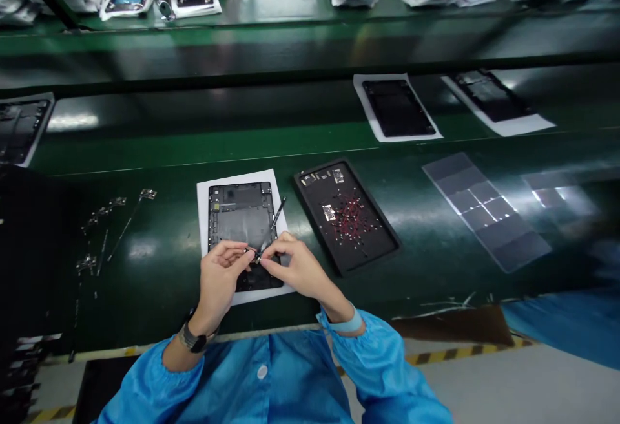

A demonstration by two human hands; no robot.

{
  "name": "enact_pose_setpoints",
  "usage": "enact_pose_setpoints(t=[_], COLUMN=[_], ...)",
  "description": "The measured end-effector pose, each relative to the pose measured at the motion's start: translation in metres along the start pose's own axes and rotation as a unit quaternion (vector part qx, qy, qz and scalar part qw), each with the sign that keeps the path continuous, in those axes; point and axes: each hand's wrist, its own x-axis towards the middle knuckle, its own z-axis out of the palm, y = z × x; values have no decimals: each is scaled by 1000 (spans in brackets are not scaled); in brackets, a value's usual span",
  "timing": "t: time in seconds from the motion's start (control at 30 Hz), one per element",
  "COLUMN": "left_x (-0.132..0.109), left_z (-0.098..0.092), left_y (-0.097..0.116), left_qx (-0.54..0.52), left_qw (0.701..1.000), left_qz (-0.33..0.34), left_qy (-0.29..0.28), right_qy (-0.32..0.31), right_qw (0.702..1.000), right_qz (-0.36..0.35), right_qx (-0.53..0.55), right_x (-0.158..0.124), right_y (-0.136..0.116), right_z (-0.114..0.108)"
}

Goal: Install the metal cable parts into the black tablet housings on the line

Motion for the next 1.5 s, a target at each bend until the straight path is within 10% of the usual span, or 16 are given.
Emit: enact_pose_setpoints(t=[1.0, 1.5], left_x=[0, -12], left_z=[0, 3], left_y=[-2, -9], left_qx=[53, 321], left_qw=[998, 911], left_qz=[23, 257], left_qy=[4, 10], right_qy=[29, 61], right_qw=[999, 998], right_qz=[21, 16], right_qx=[12, 26], right_x=[2, 0], right_y=[1, -2], right_z=[3, 9])
